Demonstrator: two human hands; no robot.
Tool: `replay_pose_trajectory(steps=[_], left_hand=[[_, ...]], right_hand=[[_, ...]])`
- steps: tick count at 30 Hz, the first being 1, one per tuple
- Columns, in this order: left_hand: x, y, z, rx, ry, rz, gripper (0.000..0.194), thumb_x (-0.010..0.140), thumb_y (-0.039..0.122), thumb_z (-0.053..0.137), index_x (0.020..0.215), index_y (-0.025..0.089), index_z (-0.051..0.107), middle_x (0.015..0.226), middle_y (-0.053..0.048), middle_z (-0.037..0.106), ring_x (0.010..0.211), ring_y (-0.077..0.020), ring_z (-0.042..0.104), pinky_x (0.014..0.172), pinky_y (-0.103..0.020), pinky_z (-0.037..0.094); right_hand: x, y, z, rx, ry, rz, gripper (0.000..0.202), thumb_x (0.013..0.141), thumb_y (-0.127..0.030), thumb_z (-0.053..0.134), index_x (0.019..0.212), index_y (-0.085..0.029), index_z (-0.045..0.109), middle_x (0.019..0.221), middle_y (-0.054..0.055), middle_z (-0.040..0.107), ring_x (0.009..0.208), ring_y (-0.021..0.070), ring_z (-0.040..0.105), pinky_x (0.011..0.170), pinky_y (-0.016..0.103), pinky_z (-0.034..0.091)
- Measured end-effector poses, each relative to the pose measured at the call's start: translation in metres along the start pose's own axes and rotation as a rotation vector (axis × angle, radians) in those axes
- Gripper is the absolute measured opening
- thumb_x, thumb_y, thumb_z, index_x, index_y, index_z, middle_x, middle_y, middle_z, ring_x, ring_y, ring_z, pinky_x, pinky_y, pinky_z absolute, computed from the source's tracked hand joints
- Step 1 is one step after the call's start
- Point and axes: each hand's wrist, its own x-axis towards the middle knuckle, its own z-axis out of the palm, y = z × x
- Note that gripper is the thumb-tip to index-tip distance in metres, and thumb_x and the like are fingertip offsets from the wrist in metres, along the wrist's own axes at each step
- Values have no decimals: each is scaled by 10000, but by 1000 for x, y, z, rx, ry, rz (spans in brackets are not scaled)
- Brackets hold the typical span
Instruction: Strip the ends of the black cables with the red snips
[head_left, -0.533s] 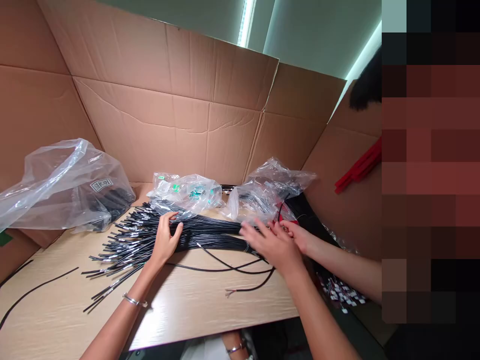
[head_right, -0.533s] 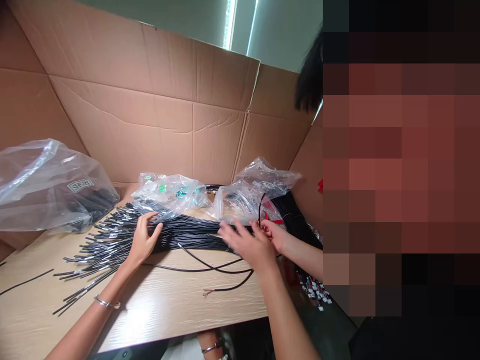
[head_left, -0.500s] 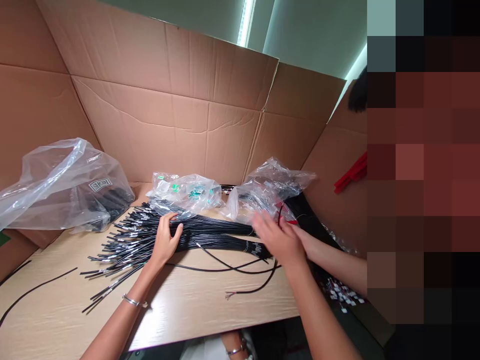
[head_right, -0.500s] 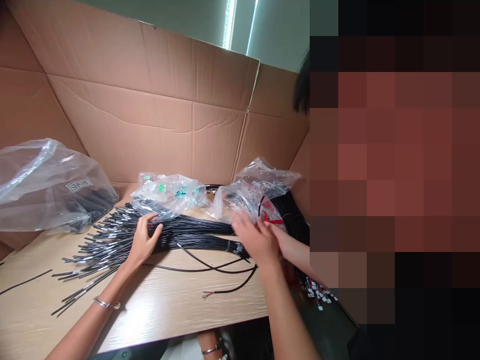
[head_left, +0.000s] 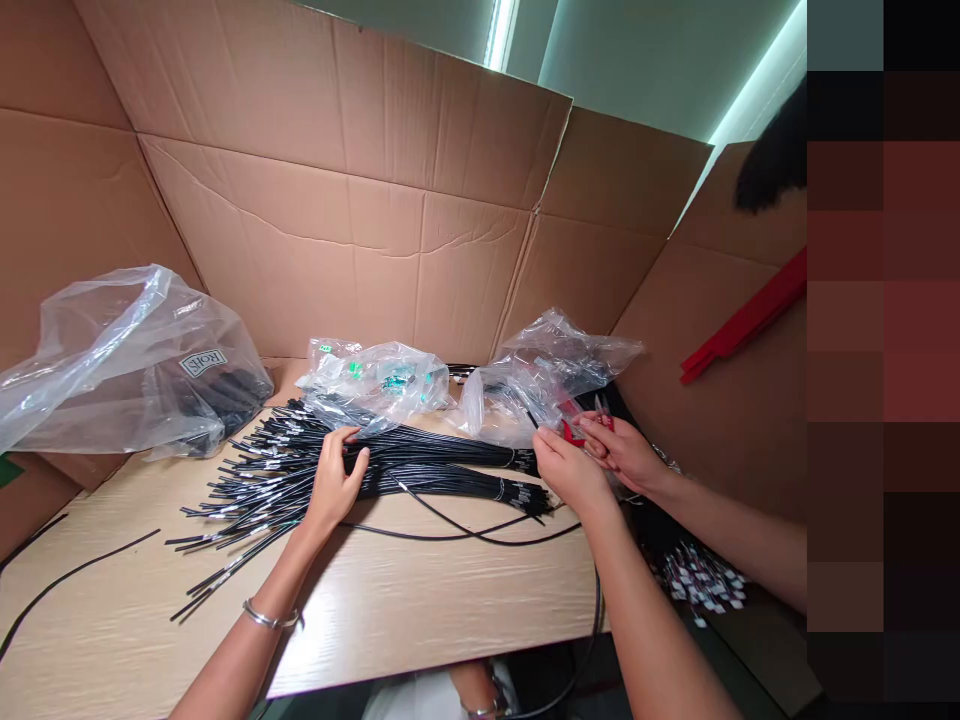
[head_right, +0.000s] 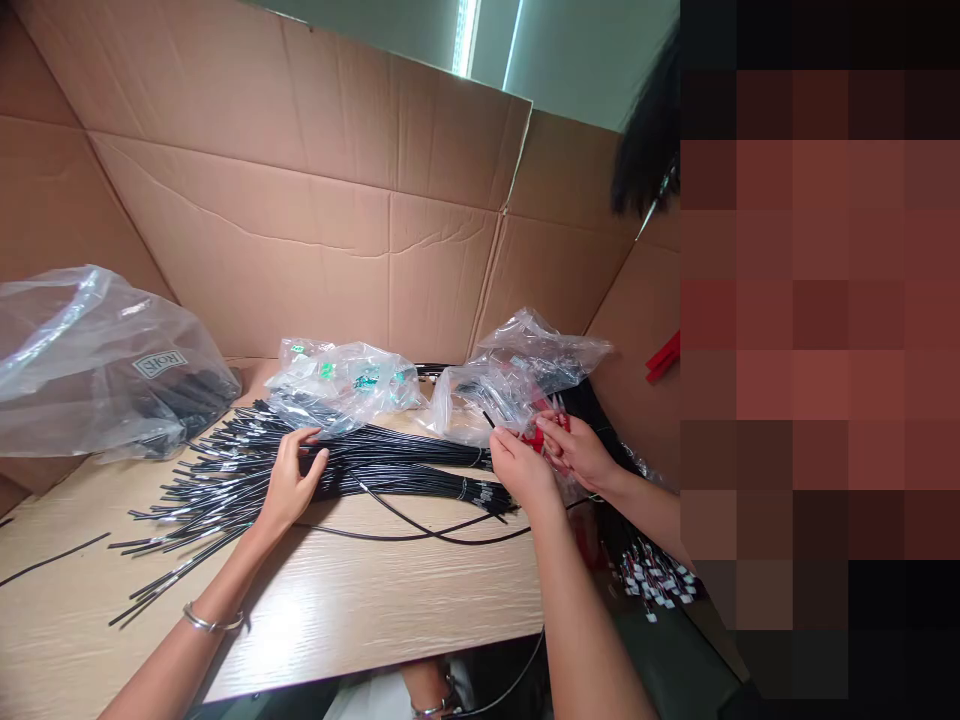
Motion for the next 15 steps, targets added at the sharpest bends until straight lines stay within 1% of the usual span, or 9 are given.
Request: replay_pose_trajectory(steps=[2, 4, 5, 8, 10, 13, 15], left_hand=[[0, -1, 0, -3, 7, 0, 331, 910, 373, 489, 1172, 172, 521, 1106, -102, 569, 1000, -238, 579, 872, -396, 488], [0, -1, 0, -5, 10, -2, 327, 909, 373, 490, 1167, 174, 521, 1104, -101, 569, 999, -238, 581, 872, -397, 489], [0, -1, 0, -5, 10, -3, 326, 909, 372, 490, 1166, 175, 521, 1103, -100, 569, 999, -238, 582, 871, -396, 489], [1, 0, -1, -4, 0, -7, 321, 910, 368, 488, 1164, 175, 522, 1101, -99, 570, 998, -236, 585, 867, -390, 491], [1, 1, -1, -7, -6, -13, 316, 910, 367, 488, 1161, 177, 523, 1105, -100, 570, 1000, -236, 586, 870, -389, 491], [0, 2, -1, -13, -5, -19, 317, 908, 369, 490, 1160, 181, 526, 1110, -99, 570, 1005, -238, 585, 876, -392, 489], [0, 2, -1, -15, -3, -19, 318, 906, 368, 492, 1160, 182, 528, 1110, -98, 571, 1006, -239, 586, 877, -394, 488]], right_hand=[[7, -11, -1, 169, 48, 113, 315, 898, -536, 521, 956, -235, 592, 520, -65, 337, 429, 108, 299, 408, 270, 308], [14, -23, 3, 288, 25, 204, 321, 815, -524, 628, 935, -228, 597, 520, -77, 332, 451, 103, 317, 445, 263, 314], [16, -29, 6, 304, -4, 223, 339, 790, -523, 649, 938, -221, 604, 533, -74, 364, 469, 103, 344, 467, 262, 327], [21, -41, 14, 264, -54, 214, 381, 719, -508, 711, 921, -198, 616, 650, -36, 516, 566, 112, 459, 557, 266, 396], [23, -43, 15, 196, -83, 178, 365, 682, -488, 741, 843, -187, 610, 724, -15, 571, 645, 125, 509, 631, 276, 432], [26, -41, 11, 95, -123, 133, 343, 700, -495, 715, 749, -183, 582, 702, -16, 563, 648, 127, 499, 637, 277, 430], [26, -39, 8, 75, -132, 124, 336, 715, -497, 695, 742, -187, 569, 682, -18, 551, 613, 120, 474, 603, 275, 415]])
